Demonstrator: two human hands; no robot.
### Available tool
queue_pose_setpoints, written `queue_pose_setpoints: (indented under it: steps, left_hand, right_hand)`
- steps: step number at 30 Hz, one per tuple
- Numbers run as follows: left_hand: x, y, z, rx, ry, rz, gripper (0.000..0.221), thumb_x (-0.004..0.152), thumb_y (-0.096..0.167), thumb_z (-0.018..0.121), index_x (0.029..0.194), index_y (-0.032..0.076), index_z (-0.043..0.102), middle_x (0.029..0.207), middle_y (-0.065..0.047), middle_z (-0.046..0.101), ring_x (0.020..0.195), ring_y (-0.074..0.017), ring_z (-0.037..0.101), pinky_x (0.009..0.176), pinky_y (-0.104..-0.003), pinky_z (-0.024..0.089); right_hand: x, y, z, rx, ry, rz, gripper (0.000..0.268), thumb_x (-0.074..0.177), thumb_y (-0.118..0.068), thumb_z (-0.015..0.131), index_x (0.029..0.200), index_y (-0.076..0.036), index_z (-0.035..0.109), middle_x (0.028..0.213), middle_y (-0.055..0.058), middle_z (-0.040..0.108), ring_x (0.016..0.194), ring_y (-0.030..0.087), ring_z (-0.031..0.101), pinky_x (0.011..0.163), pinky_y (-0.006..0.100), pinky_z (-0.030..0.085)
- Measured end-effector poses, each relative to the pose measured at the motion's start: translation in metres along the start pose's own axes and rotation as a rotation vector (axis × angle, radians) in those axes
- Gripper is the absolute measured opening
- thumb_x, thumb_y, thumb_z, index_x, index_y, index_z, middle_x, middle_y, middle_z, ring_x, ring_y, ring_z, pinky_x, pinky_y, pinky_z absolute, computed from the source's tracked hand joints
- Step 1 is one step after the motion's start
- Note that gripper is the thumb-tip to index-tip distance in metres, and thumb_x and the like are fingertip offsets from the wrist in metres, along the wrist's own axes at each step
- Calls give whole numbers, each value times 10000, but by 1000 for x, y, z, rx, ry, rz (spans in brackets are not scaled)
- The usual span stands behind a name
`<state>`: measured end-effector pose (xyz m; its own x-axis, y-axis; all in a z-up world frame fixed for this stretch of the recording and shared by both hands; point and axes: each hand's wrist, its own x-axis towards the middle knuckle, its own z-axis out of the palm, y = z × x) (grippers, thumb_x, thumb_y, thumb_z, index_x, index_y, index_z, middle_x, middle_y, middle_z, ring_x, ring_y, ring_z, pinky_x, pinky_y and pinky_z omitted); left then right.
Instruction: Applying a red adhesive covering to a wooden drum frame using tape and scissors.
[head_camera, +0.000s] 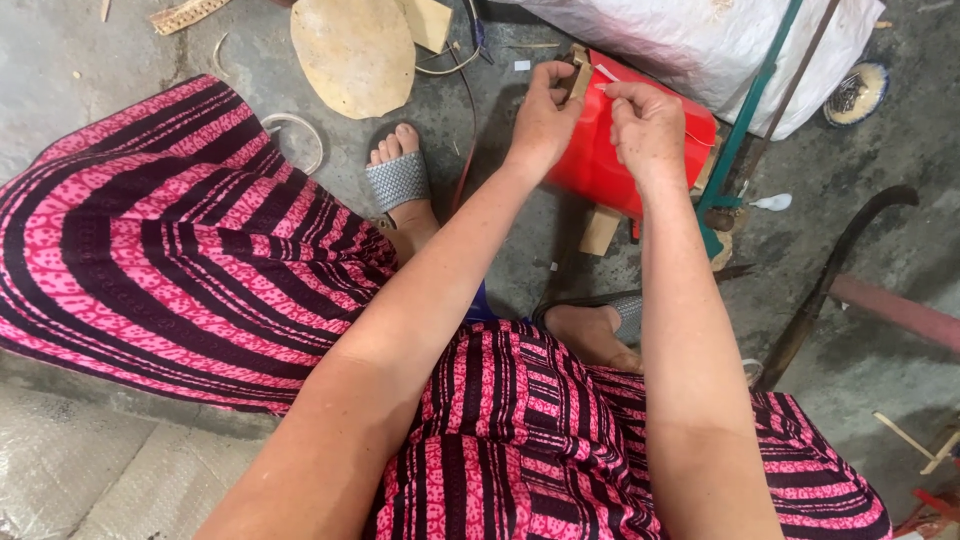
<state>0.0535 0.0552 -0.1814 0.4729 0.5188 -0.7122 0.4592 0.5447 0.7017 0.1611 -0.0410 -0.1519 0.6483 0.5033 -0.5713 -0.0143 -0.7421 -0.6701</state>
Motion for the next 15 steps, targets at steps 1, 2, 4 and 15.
queue_pose_setpoints:
  steps: [1,2,4,15]
  left_hand:
    - [-1,2,-1,-1,-7,-9,286,949,129,595,1215,213,529,1105,-70,698,979,-199,692,857,-353,592]
    - [0,0,-1,-1,-5,-9,286,949,129,595,1215,213,529,1105,-70,698,979,-199,692,857,-353,592]
    - [3,-5,1,21,11,44,287,943,111,607,1207,198,535,1064,-65,721,938,-193,710,845,-354,594]
    - [-14,6,0,163,69,226,121,944,126,572,976,239,539,1024,-5,639,829,-189,619,716,-365,523]
  right_hand:
    - [2,3,0,-7,21,-25,271,1048,-82,535,1133,-138,786,577,-6,551,439,99,441,391,236,378]
    - [1,1,0,-7,20,-26,271,1048,-82,535,1133,-138,786,577,-6,551,439,99,441,391,236,378]
    - [-1,-3,-1,-37,27,17,267,1051,-95,539,1145,-134,786,590,-3,566,467,98,465,403,230,404]
    - [4,3,-2,330,19,184,223,1004,-107,584,1124,-76,769,597,22,557,450,91,407,390,209,321]
